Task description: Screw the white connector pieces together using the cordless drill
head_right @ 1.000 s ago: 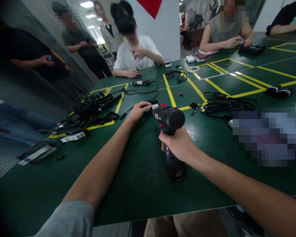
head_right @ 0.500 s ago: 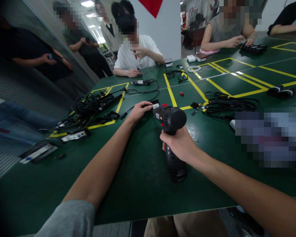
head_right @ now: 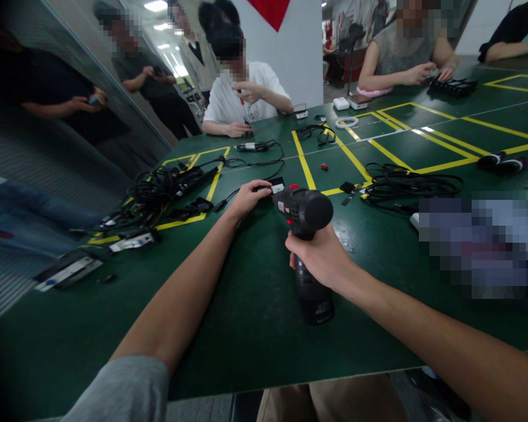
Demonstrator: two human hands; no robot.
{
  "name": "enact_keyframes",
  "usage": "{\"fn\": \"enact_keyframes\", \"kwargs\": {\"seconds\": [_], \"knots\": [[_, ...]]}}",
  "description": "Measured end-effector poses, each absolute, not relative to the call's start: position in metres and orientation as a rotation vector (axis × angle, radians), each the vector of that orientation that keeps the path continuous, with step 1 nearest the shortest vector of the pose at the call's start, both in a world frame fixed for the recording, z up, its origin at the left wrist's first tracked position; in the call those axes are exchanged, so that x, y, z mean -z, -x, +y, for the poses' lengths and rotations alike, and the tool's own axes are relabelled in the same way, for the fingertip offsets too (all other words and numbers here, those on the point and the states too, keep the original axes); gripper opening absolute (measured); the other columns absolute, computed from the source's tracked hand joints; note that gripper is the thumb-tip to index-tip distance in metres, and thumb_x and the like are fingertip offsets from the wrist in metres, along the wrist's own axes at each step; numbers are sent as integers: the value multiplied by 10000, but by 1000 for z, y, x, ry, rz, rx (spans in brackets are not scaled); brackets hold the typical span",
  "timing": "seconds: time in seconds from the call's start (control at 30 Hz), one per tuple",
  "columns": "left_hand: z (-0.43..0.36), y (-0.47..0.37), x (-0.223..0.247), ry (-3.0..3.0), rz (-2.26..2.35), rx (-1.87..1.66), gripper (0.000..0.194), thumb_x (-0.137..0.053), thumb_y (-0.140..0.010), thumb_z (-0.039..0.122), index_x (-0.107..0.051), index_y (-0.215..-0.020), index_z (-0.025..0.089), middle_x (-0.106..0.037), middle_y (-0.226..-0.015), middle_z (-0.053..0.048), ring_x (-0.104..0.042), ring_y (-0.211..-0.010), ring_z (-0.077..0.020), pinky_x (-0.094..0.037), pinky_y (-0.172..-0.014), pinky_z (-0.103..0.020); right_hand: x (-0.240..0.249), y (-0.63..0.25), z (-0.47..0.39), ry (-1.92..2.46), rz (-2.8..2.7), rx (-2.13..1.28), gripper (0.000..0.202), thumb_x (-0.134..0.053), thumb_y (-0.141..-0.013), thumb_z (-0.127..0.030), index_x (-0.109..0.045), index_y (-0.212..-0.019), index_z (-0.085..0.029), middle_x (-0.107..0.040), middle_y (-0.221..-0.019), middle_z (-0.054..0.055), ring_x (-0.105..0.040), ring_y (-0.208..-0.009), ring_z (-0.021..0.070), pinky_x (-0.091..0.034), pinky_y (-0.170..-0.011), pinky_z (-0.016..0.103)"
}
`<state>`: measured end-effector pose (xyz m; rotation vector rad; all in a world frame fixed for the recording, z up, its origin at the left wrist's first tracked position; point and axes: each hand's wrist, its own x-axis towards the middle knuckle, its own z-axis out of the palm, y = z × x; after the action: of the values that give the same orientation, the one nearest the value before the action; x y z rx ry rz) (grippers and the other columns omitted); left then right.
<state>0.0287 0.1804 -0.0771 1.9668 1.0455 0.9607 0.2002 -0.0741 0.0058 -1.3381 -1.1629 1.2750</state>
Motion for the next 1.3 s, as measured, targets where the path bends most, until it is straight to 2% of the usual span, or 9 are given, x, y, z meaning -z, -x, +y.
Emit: {"fn": "enact_keyframes", "kwargs": {"seconds": [1.3], "knots": [[183,-29,79,-2020,1039,-962,321,-688,-735,358,-727,-1009,195,-701,-1062,-46,-604,-991,-201,-443,-993,-359,-6,-200,-75,1341,-1171,-1276,55,-628,-752,-215,-593,-769,-176,-585,-496,-22,-548,-475,127,-404,-487,243]]}}
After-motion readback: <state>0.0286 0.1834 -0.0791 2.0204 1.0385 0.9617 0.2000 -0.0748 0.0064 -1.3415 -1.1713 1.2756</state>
